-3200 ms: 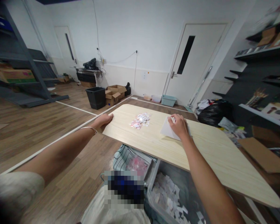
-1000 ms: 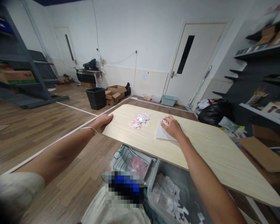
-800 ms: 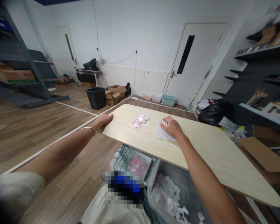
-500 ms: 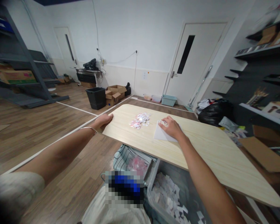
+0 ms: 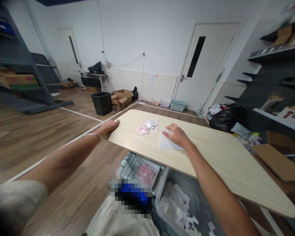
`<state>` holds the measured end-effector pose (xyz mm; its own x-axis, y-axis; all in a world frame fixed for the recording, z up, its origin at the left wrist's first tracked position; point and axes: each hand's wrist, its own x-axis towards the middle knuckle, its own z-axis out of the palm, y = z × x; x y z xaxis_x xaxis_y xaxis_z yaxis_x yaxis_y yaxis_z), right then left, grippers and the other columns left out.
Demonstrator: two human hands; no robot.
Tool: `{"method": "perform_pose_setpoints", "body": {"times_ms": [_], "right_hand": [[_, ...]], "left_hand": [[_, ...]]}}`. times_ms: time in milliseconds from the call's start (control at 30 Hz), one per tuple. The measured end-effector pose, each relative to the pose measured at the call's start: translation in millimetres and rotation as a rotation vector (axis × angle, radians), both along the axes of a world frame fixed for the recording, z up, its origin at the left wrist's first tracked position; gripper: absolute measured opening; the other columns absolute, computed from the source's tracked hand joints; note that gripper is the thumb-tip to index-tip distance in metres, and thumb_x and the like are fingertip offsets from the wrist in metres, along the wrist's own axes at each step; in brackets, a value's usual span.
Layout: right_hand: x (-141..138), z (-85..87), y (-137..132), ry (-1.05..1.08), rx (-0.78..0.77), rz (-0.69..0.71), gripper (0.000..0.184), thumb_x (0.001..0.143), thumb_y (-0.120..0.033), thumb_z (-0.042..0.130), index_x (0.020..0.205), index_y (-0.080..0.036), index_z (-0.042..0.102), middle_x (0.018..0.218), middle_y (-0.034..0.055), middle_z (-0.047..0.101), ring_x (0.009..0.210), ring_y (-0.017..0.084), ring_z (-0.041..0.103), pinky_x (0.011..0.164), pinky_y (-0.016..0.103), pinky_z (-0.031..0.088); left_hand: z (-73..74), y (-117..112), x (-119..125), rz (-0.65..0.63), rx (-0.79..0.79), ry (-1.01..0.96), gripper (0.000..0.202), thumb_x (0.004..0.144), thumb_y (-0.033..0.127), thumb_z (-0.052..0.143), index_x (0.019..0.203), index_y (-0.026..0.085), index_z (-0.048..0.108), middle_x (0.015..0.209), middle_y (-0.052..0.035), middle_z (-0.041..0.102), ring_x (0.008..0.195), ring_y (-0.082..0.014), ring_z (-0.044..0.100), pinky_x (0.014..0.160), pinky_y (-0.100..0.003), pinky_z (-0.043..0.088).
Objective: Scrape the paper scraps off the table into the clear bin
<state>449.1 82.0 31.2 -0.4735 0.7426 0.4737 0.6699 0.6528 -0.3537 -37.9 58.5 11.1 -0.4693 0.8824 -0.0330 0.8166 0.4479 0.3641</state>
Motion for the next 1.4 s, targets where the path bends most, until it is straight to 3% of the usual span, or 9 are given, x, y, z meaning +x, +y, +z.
{"method": "perform_pose_setpoints", "body": {"times_ms": [500,767,1033,1400], "right_hand": [[-1,3.3,-6,0.029,-0.074,0.090,0.020,0.104,-0.043,0.097,0.112,-0.025,0.098,0.118,0.0142,0.090,0.113,0.037,0.090,0.118,0.054,0.072],[4,3.8,-3,0.062,-0.061,0.074,0.024,0.105,-0.047,0.096,0.114,-0.025,0.098,0.120,0.0146,0.090,0.115,0.037,0.089,0.117,0.053,0.072],[11,-1.2,10,0.028,-0.042,-0.031,0.024,0.106,-0.048,0.092,0.107,-0.025,0.097,0.115,0.0151,0.091,0.111,0.036,0.090,0.116,0.053,0.072],[13,-0.4,10,0.016,-0.052,-0.036,0.023,0.106,-0.048,0.092,0.106,-0.026,0.098,0.114,0.0140,0.092,0.109,0.036,0.089,0.115,0.052,0.073]], "left_hand": [[-4.7,3,-3,0.000,0.014,0.006,0.078,0.128,0.060,0.044,0.162,0.009,0.092,0.170,-0.0305,0.084,0.157,-0.0474,0.086,0.121,-0.046,0.070],[-3.8,2,-4,-0.001,0.013,0.009,0.078,0.128,0.062,0.045,0.161,0.011,0.093,0.171,-0.0299,0.084,0.157,-0.0474,0.085,0.121,-0.046,0.069],[1.5,2,-2,-0.013,-0.007,0.007,0.075,0.127,0.057,0.046,0.161,0.009,0.093,0.170,-0.0295,0.084,0.158,-0.0469,0.085,0.122,-0.044,0.069],[3.5,0,-1,-0.007,-0.004,0.012,0.074,0.125,0.056,0.047,0.160,0.009,0.093,0.168,-0.0301,0.085,0.154,-0.0463,0.087,0.116,-0.043,0.070]]}}
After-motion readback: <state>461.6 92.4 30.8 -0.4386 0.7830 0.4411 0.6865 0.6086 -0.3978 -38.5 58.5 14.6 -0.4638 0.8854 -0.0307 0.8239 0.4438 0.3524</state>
